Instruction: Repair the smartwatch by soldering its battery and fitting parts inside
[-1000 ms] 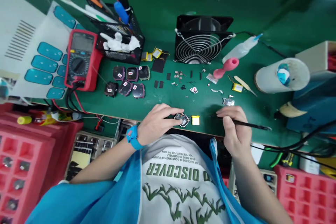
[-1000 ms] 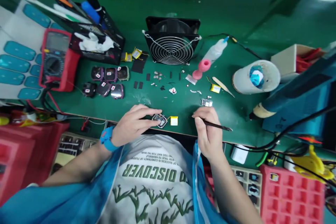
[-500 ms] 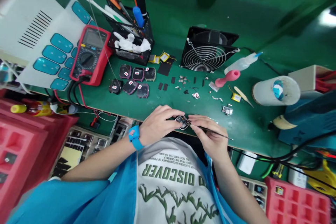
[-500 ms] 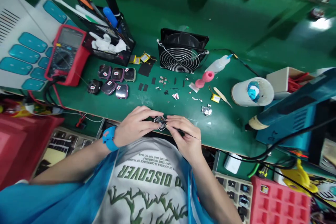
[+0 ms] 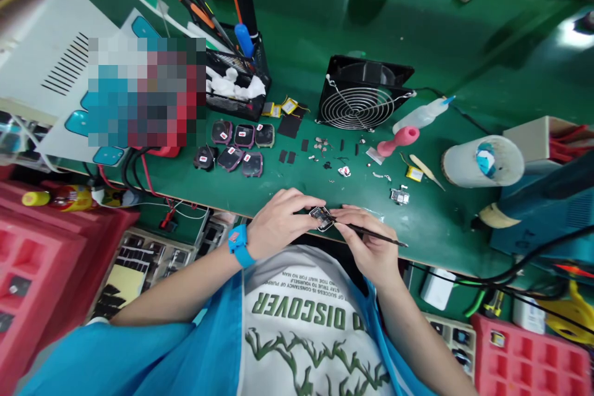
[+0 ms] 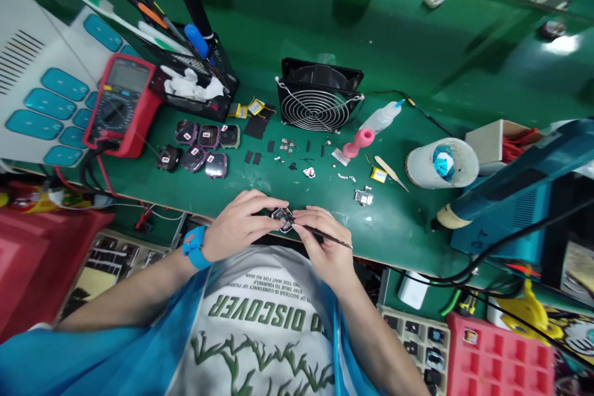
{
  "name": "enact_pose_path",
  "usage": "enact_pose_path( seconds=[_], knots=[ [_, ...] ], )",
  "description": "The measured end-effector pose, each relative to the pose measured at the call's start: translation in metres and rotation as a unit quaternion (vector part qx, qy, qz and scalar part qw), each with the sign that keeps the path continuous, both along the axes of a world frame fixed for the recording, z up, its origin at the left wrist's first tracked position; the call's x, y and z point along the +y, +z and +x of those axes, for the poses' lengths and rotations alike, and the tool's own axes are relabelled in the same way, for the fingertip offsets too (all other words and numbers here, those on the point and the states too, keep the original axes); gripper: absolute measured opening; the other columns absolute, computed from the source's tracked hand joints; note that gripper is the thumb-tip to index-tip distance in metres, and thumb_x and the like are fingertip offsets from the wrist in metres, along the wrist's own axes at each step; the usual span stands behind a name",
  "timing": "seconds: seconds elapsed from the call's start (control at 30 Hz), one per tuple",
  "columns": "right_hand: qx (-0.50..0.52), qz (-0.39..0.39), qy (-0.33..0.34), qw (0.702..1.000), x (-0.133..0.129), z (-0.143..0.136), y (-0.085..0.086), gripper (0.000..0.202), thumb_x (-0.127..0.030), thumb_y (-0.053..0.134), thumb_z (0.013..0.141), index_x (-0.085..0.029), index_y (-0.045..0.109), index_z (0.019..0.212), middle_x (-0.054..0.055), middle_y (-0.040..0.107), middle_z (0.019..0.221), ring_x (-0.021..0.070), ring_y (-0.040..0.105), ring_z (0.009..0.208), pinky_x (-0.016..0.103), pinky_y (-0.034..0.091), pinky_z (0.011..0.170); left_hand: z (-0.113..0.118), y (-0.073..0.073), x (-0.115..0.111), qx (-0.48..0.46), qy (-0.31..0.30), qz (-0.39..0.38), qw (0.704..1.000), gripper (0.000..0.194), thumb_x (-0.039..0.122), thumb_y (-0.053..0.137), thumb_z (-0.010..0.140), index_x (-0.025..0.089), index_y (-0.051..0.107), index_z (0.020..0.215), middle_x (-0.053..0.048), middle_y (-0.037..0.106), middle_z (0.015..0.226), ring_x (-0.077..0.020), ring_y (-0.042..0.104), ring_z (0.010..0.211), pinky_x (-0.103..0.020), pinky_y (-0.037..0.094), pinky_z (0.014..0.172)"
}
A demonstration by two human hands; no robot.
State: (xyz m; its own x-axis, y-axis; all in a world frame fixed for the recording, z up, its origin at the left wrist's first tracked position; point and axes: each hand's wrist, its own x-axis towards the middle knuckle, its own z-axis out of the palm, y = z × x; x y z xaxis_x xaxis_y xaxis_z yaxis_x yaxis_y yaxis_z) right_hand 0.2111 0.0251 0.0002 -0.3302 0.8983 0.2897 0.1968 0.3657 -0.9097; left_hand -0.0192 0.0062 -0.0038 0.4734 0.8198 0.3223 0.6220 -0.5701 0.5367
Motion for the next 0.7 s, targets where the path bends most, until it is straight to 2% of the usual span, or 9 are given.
enact_pose_path(
  seconds=[0.17, 0.37, 0.47, 0.6, 0.7],
  knots=[
    [0.019, -0.028, 0.0, 0.999, 0.002, 0.002, 0.0, 0.015, -0.015, 0.073, 0.094, -0.029, 0.078, 0.1, -0.002, 0.084, 0.097, 0.02, 0.082, 0.092, 0.042, 0.066, 0.1, 0.0, 0.0, 0.0, -0.009, -0.002, -0.002, 1.0, 0.022, 0.022, 0.057, 0.105, 0.024, 0.08, 0.102, -0.007, 0.075, 0.128, -0.0217, 0.062, 0.102, -0.037, 0.05, 0.086],
    [-0.022, 0.052, 0.04, 0.998, -0.002, 0.009, 0.002, 0.028, -0.012, 0.068, 0.095, -0.034, 0.079, 0.108, 0.0, 0.084, 0.106, 0.0249, 0.082, 0.097, 0.046, 0.068, 0.1, -0.001, 0.002, 0.001, -0.019, 0.008, -0.046, 0.999, 0.026, 0.025, 0.052, 0.107, 0.022, 0.076, 0.097, -0.005, 0.076, 0.128, -0.0204, 0.064, 0.102, -0.036, 0.05, 0.09],
    [-0.027, 0.078, 0.04, 0.996, -0.006, 0.011, 0.0, 0.031, -0.011, 0.068, 0.096, -0.034, 0.078, 0.113, 0.001, 0.083, 0.111, 0.0243, 0.082, 0.1, 0.045, 0.067, 0.102, 0.003, 0.004, -0.001, -0.024, 0.011, -0.051, 0.998, 0.017, 0.031, 0.058, 0.106, 0.021, 0.072, 0.106, -0.007, 0.074, 0.13, -0.0219, 0.066, 0.105, -0.038, 0.052, 0.093],
    [-0.03, 0.104, 0.052, 0.993, -0.007, 0.011, -0.005, 0.033, -0.007, 0.068, 0.095, -0.03, 0.078, 0.116, 0.004, 0.082, 0.115, 0.021, 0.08, 0.104, 0.042, 0.065, 0.105, 0.017, 0.006, -0.009, -0.005, 0.085, -0.037, 0.996, 0.028, 0.044, 0.07, 0.098, 0.019, 0.064, 0.109, -0.013, 0.071, 0.125, -0.028, 0.067, 0.109, -0.043, 0.052, 0.09],
    [-0.032, 0.119, 0.053, 0.991, -0.007, 0.012, -0.006, 0.033, -0.006, 0.067, 0.095, -0.028, 0.076, 0.118, 0.005, 0.081, 0.115, 0.0212, 0.08, 0.105, 0.043, 0.066, 0.103, 0.024, 0.005, -0.015, -0.005, 0.117, -0.021, 0.993, 0.022, 0.038, 0.072, 0.097, 0.019, 0.062, 0.103, -0.012, 0.072, 0.117, -0.028, 0.068, 0.104, -0.044, 0.052, 0.086]
  ],
)
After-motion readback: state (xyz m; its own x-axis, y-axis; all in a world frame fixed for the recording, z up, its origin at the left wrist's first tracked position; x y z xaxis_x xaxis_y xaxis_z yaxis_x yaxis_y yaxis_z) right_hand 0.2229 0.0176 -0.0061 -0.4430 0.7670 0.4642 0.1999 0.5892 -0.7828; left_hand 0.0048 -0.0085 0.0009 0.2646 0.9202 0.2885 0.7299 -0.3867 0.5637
